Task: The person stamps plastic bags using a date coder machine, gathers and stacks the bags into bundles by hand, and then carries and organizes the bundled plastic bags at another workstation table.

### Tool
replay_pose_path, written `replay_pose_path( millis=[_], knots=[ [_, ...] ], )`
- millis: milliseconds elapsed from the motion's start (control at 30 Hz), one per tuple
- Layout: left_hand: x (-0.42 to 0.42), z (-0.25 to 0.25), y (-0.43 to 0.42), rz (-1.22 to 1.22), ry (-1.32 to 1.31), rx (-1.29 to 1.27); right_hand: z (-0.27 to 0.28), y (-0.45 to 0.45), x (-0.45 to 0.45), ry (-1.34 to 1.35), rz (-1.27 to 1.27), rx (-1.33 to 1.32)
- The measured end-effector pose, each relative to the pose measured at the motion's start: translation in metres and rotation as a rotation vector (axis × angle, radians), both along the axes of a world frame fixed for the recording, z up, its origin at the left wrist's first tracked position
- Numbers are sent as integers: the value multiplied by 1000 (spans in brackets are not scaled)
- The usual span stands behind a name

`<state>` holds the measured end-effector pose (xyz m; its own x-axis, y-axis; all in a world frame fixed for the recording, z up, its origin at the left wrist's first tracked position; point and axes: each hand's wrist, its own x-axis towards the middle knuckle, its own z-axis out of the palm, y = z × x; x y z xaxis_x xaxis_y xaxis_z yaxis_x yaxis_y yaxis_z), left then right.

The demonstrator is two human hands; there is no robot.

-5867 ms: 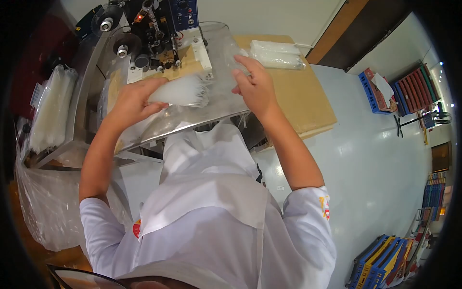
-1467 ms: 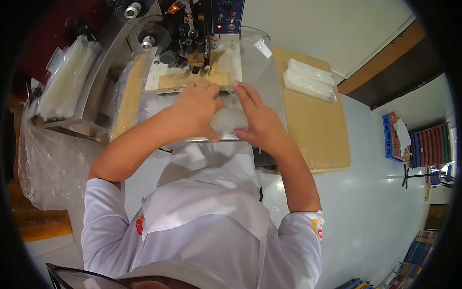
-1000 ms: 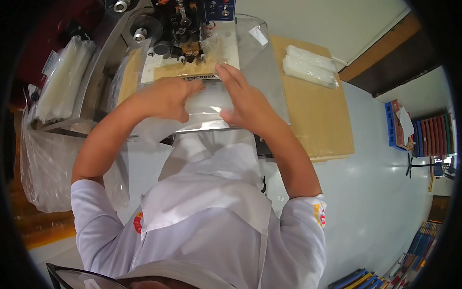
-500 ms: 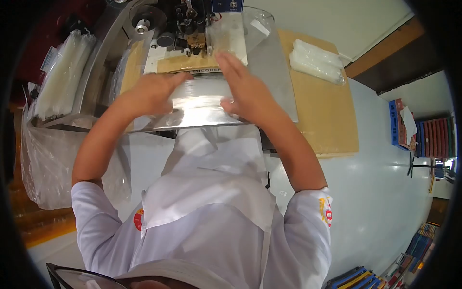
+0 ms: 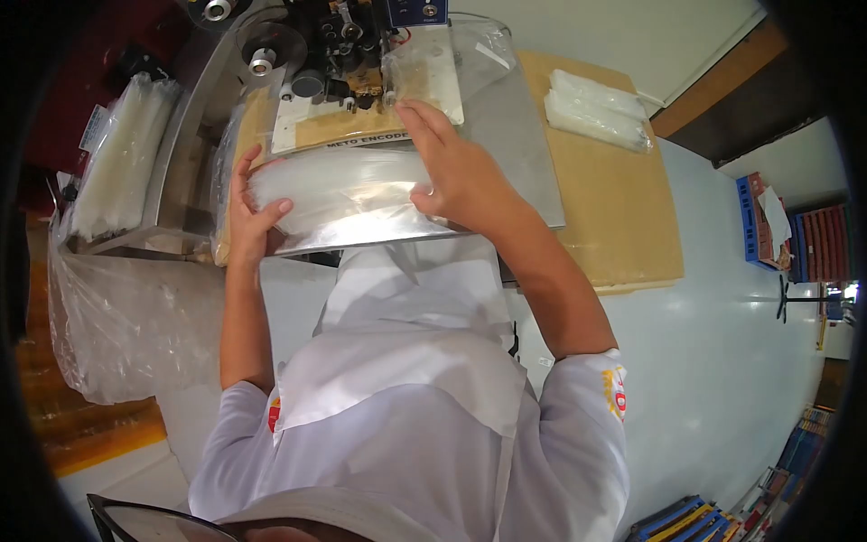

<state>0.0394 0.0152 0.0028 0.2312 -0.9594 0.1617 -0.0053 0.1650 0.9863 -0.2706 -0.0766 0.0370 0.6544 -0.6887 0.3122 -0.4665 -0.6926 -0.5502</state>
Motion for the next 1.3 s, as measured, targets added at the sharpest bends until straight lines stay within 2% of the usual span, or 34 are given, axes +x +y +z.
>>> replay_pose_path(
  millis=[67,167,267,367,433,533,633,733,833,933,1000,1033,1100,1233,1300],
  knots=[
    [-9,-5,2,59,-59,-95,0,1,-1,11,-2,0],
    [1,-6,6,-37,-295,-248,-1,-2,-5,2,-11,-28],
    [-4,8,21,-42,-403,-29,-3,-2,-6,-10,-12,-24],
    [-3,-6,15,59,-357,36,-1,-3,-6,-4,-11,-25],
    [-1,-15,12,66,-393,-15,2,0,-9,0,-27,28],
    [3,-17,12,33,-438,-12,-8,-4,-24,-312,6,-28],
    [2,-11,13,-2,-406,24,-18,-10,-63,-728,-158,133],
    [7,-14,11,-34,-359,17,-44,3,-59,-1206,-316,464],
    [6,-14,10,-22,-347,24,-51,17,-42,-1197,-225,488],
    [8,-14,11,-26,-331,9,-73,18,-34,-855,-186,160],
    [10,-17,9,-55,-358,-51,-72,18,-31,-815,-208,179],
    [13,-18,9,-62,-354,-9,-68,18,-29,-795,-223,193],
    [19,-19,12,-84,-352,81,-60,3,-26,-929,-268,340],
    [15,-16,10,-85,-414,-97,-62,0,-13,-1016,-178,469],
    [11,-15,10,-41,-455,-165,-55,11,-12,-1054,-117,634]
  ],
)
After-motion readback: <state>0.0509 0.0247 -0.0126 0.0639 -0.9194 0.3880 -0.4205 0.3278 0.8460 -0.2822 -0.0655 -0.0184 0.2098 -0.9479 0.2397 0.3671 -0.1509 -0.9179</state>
